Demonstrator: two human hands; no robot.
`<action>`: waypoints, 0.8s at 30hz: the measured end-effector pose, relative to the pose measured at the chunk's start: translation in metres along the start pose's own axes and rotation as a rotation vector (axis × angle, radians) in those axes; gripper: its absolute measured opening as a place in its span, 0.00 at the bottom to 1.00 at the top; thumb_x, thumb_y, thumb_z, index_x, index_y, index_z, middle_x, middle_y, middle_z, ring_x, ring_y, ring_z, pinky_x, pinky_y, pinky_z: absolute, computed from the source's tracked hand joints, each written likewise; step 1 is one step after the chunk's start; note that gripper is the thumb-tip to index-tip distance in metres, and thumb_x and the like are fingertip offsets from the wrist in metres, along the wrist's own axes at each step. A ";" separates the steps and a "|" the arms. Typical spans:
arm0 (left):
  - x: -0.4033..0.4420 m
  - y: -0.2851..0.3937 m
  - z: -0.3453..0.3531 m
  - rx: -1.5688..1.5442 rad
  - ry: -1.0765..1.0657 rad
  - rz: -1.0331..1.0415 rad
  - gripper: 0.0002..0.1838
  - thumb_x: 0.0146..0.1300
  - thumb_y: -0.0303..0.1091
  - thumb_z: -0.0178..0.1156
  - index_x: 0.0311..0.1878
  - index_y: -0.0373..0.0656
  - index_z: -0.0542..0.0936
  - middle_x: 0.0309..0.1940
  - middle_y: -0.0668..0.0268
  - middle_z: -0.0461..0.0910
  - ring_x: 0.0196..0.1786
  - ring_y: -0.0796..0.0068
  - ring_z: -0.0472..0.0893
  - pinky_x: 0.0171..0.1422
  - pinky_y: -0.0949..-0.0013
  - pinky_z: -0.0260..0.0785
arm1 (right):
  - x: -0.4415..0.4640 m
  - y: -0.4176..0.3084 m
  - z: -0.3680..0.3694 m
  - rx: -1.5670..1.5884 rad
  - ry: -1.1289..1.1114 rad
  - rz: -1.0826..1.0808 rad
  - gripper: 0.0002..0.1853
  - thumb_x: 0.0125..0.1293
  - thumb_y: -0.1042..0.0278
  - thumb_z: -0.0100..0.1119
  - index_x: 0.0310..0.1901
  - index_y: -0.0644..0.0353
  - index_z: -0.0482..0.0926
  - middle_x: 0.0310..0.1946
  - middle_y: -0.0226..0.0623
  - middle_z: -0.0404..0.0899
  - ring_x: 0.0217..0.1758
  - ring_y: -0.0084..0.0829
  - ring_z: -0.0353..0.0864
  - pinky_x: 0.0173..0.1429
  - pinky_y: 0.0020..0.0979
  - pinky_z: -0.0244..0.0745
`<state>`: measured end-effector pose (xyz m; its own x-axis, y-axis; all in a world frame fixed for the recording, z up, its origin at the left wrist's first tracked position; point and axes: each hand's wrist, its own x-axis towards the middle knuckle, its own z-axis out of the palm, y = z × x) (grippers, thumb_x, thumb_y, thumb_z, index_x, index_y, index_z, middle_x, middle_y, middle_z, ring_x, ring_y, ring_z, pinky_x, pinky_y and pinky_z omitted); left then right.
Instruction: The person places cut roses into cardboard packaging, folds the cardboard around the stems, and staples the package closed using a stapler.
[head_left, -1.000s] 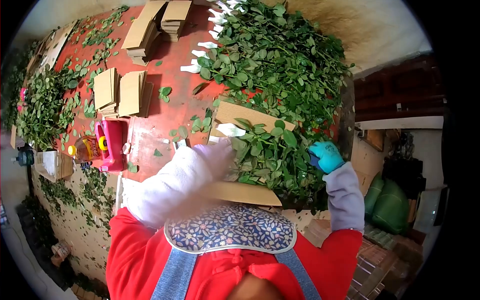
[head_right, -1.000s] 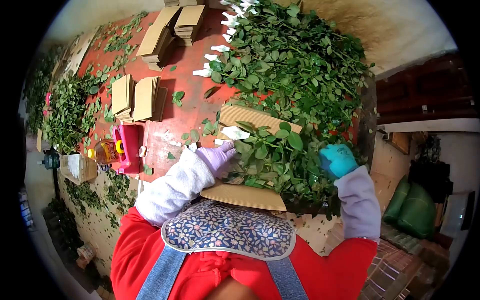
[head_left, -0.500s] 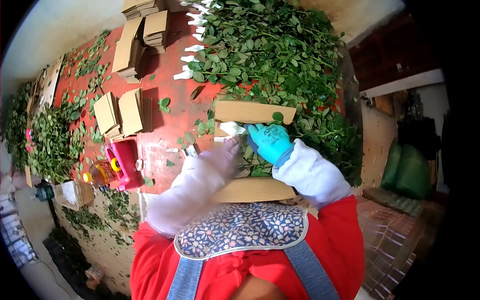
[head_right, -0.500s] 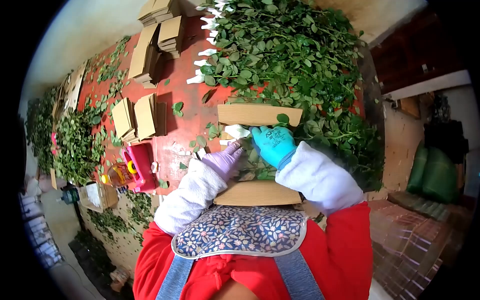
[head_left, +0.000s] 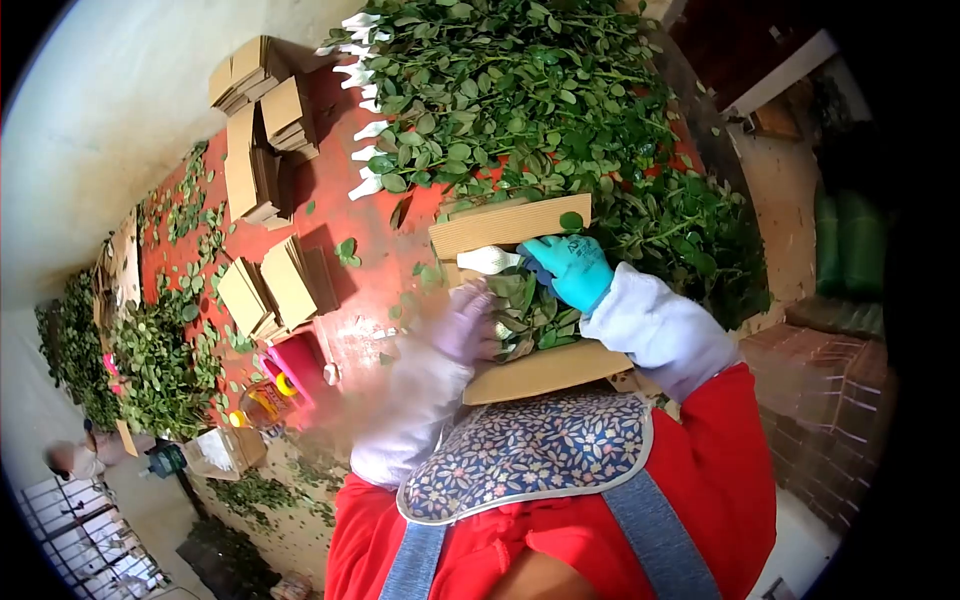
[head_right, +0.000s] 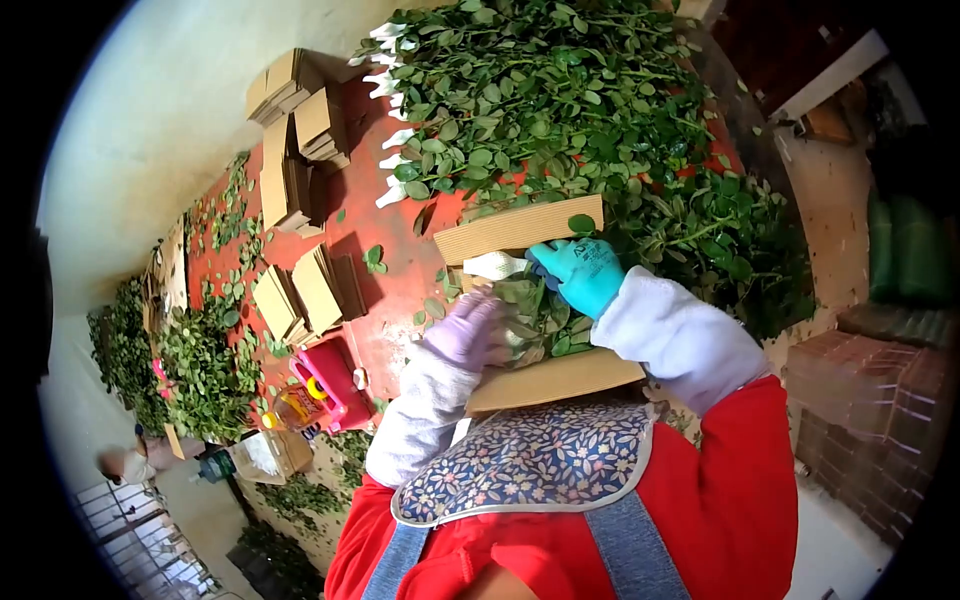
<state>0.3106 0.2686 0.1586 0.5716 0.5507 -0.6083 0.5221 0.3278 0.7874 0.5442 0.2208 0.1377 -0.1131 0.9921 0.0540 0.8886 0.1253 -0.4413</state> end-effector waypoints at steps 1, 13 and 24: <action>0.000 0.003 -0.002 -0.200 0.024 -0.099 0.31 0.58 0.32 0.63 0.67 0.46 0.68 0.64 0.56 0.70 0.50 0.59 0.82 0.47 0.64 0.80 | -0.001 -0.001 -0.002 0.045 0.033 -0.003 0.15 0.56 0.69 0.58 0.48 0.48 0.75 0.32 0.31 0.79 0.37 0.37 0.81 0.38 0.41 0.74; 0.027 -0.001 -0.034 1.302 0.561 0.953 0.14 0.46 0.32 0.70 0.39 0.50 0.81 0.39 0.72 0.77 0.34 0.67 0.78 0.34 0.62 0.73 | 0.001 0.010 0.008 -0.009 -0.082 -0.021 0.16 0.58 0.72 0.53 0.49 0.49 0.76 0.29 0.33 0.80 0.35 0.38 0.82 0.38 0.42 0.74; -0.008 -0.087 -0.068 -0.431 0.360 0.806 0.09 0.65 0.31 0.55 0.28 0.42 0.69 0.34 0.63 0.78 0.41 0.69 0.79 0.58 0.62 0.70 | 0.006 0.003 0.006 -0.010 -0.225 0.052 0.12 0.64 0.65 0.54 0.49 0.54 0.74 0.29 0.37 0.81 0.32 0.40 0.82 0.35 0.43 0.73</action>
<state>0.2180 0.2882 0.1019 0.3907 0.9101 0.1384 -0.2563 -0.0369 0.9659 0.5433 0.2272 0.1315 -0.1622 0.9720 -0.1700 0.9000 0.0751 -0.4293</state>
